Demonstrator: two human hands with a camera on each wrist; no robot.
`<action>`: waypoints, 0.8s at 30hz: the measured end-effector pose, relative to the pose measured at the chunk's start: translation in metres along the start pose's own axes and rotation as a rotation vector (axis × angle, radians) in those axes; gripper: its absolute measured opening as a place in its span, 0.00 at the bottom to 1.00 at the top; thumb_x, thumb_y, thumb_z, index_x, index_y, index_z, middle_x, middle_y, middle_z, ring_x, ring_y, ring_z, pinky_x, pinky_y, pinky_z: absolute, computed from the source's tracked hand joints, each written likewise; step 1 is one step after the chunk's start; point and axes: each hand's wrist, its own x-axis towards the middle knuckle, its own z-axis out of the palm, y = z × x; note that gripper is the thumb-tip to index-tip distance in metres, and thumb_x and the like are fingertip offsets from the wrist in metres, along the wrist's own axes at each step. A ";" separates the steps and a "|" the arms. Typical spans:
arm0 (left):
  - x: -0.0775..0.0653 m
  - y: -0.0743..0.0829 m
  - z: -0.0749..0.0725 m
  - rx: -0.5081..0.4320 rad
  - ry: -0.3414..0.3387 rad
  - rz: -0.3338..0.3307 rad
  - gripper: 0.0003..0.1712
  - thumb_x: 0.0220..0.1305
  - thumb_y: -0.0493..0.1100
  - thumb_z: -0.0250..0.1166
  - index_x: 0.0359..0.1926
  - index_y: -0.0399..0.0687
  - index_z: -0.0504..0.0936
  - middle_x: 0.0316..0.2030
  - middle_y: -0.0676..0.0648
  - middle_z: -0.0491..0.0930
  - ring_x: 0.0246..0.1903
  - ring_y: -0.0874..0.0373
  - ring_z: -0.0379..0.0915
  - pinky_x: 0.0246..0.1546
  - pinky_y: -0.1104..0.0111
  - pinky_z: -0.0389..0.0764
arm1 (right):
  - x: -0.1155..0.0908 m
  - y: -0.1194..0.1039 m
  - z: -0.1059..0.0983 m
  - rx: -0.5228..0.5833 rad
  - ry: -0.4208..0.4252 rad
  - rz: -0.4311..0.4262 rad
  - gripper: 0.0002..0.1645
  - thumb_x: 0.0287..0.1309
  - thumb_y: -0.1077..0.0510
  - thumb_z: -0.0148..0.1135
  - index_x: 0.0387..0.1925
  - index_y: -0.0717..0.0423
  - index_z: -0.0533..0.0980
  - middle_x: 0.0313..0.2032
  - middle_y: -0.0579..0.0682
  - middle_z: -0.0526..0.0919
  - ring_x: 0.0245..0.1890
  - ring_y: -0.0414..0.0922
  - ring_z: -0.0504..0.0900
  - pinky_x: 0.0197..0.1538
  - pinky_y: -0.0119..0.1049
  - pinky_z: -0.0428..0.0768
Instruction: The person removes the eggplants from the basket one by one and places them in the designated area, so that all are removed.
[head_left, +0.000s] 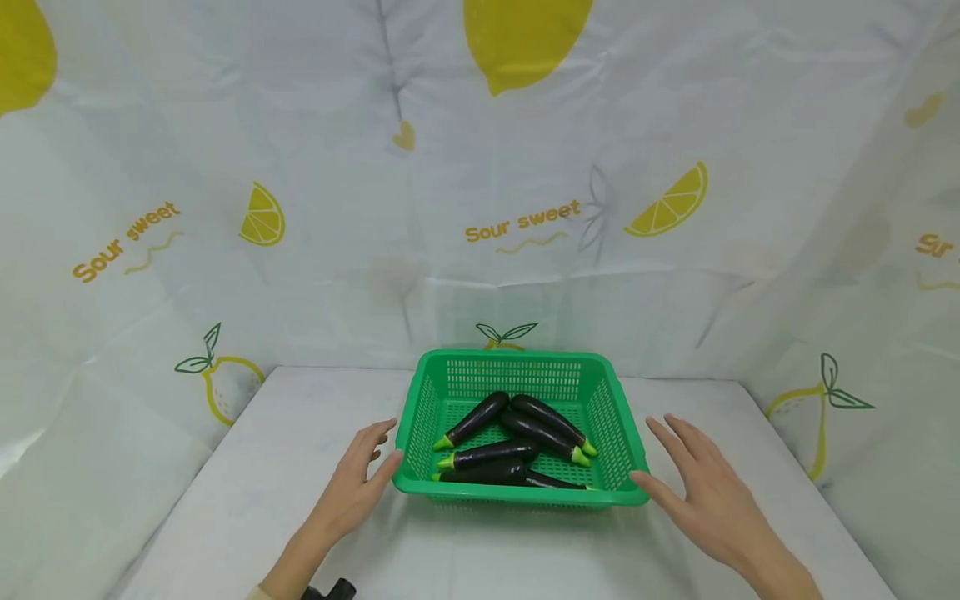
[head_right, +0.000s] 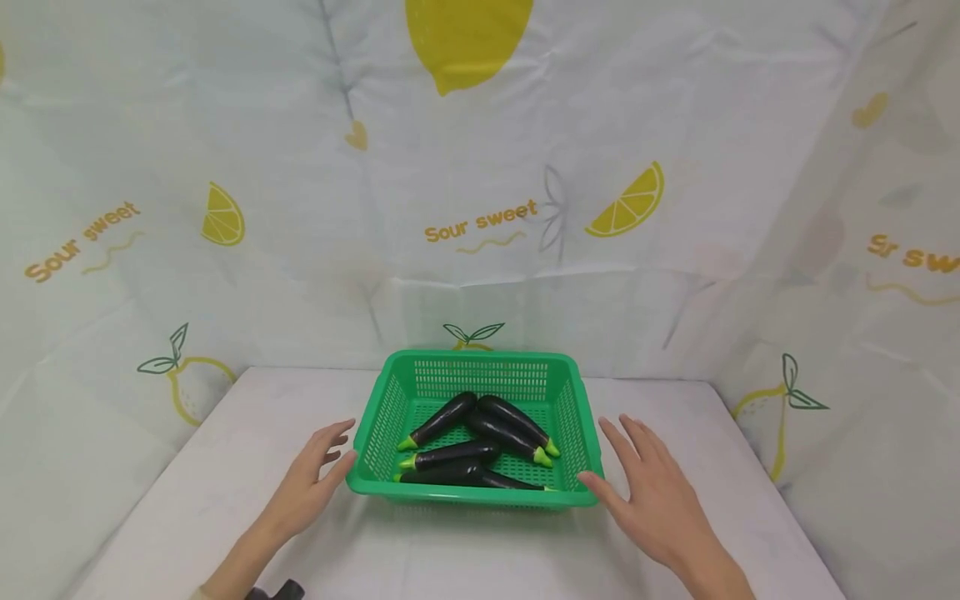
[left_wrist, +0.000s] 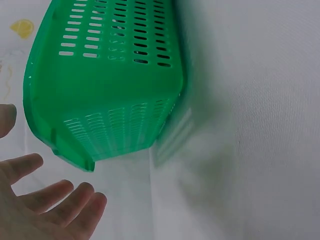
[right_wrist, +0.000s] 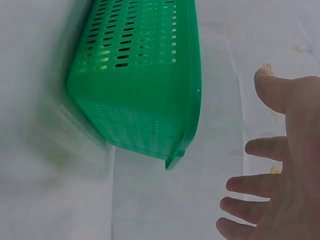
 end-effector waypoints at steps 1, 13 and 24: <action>0.001 0.000 0.001 -0.015 -0.005 -0.013 0.31 0.77 0.54 0.58 0.73 0.47 0.67 0.68 0.42 0.69 0.62 0.45 0.71 0.59 0.46 0.78 | 0.001 -0.002 0.000 0.003 0.002 -0.004 0.45 0.66 0.39 0.64 0.77 0.50 0.60 0.72 0.65 0.62 0.69 0.67 0.61 0.56 0.74 0.67; 0.010 0.006 0.010 -0.092 -0.047 -0.130 0.32 0.75 0.53 0.60 0.74 0.51 0.66 0.67 0.43 0.69 0.61 0.47 0.73 0.58 0.51 0.79 | 0.021 -0.031 0.007 0.060 0.006 -0.055 0.41 0.68 0.41 0.64 0.75 0.50 0.64 0.71 0.63 0.65 0.68 0.64 0.64 0.52 0.74 0.73; 0.009 0.002 0.017 -0.194 -0.075 -0.156 0.34 0.74 0.54 0.61 0.75 0.50 0.65 0.70 0.39 0.66 0.63 0.42 0.70 0.60 0.49 0.78 | 0.033 -0.057 0.016 0.151 -0.041 -0.058 0.39 0.69 0.38 0.61 0.74 0.49 0.66 0.71 0.58 0.66 0.69 0.62 0.65 0.56 0.72 0.73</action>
